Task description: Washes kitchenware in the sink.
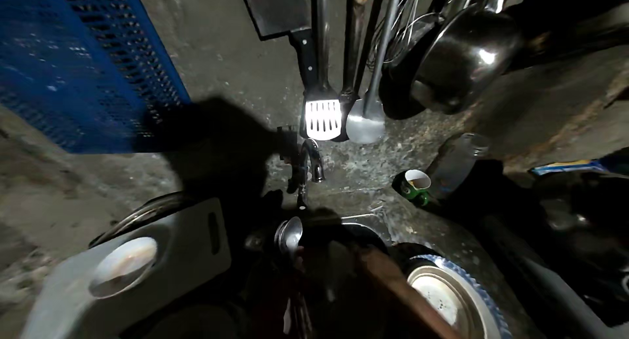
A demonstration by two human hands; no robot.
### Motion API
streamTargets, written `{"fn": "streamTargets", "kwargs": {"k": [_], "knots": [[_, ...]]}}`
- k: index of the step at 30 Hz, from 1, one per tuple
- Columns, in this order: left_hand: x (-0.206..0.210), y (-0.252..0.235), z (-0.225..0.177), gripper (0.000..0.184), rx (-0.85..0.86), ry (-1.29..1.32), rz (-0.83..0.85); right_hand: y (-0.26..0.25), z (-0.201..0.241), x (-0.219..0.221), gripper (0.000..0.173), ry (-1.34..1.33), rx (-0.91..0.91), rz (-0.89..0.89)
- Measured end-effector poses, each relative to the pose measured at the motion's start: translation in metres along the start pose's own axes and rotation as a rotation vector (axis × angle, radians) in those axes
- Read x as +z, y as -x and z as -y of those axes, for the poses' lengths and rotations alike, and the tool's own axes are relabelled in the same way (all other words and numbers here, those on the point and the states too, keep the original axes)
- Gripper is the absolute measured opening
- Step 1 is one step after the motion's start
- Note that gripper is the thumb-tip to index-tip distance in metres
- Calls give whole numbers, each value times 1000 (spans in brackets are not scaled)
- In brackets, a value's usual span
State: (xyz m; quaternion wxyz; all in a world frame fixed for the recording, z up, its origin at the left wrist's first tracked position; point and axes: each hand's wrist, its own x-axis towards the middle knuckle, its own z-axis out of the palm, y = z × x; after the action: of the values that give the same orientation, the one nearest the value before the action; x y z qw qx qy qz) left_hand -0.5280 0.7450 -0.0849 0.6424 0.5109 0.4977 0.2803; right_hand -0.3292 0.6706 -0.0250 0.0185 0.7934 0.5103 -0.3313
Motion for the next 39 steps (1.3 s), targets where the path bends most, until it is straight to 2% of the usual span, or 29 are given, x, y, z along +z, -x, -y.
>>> {"fn": "streamTargets", "kwargs": {"k": [1, 3, 5, 7, 8, 10, 12, 14, 15, 16, 17, 19, 22, 24, 26, 28, 30, 32, 34, 36, 38, 39], "knots": [[2, 0, -1, 32, 58, 81, 21, 19, -13, -19, 51, 9, 82, -29], [8, 3, -9, 25, 51, 195, 74, 51, -65, -37, 53, 5, 130, -68], [14, 4, -12, 28, 54, 205, 68, 68, -112, -39, 49, 69, 165, 10], [20, 3, -9, 34, 95, 177, 79, 65, -149, -26, 49, 139, 171, 130], [23, 2, -10, 35, 102, 170, 115, 60, -160, -20, 54, 142, 167, 172], [29, -7, -7, 36, 127, 152, 212, 54, -166, -14, 57, 95, 163, 130], [35, -12, -8, 39, 183, 149, 257, 59, -140, -19, 56, -55, 87, -137], [42, -13, -9, 40, 255, 174, 247, 51, -98, -5, 51, -336, -119, -438], [47, -11, -13, 40, 300, 222, 238, 38, -76, 13, 46, -524, -243, -517], [53, -10, -18, 39, 345, 266, 224, 23, -56, 35, 41, -750, -327, -524], [56, -9, -24, 38, 369, 302, 214, 9, -36, 57, 41, -1002, -338, -463], [59, -4, -33, 37, 388, 343, 202, -3, -3, 89, 48, -1455, -239, -256], [53, 5, -43, 38, 348, 230, 127, -19, 21, 110, 54, -1972, -184, 10], [46, 9, -46, 51, 280, 104, 72, -23, 33, 103, 54, -2159, -66, 74], [45, 9, -43, 52, 277, 80, 37, -27, 36, 95, 49, -2235, 13, 66], [46, 3, -36, 44, 315, 76, 25, -33, 32, 94, 46, -2275, -4, 58], [45, 1, -29, 45, 300, -6, 28, -31, 36, 92, 46, -2242, -23, 22], [44, 4, -26, 52, 248, -249, -2, -25, 43, 88, 40, -2131, -70, -63], [49, 9, -26, 44, 213, -205, -7, -27, 47, 83, 36, -2000, -74, -134], [49, 5, -24, 36, 175, -104, -42, -37, 45, 73, 33, -1689, -71, -274], [41, -3, -21, 40, 91, -154, -100, -53, 34, 45, 22, -1277, -162, -464], [33, -9, -18, 46, 45, -241, -113, -60, 36, 25, 29, -1084, -246, -516]]}}
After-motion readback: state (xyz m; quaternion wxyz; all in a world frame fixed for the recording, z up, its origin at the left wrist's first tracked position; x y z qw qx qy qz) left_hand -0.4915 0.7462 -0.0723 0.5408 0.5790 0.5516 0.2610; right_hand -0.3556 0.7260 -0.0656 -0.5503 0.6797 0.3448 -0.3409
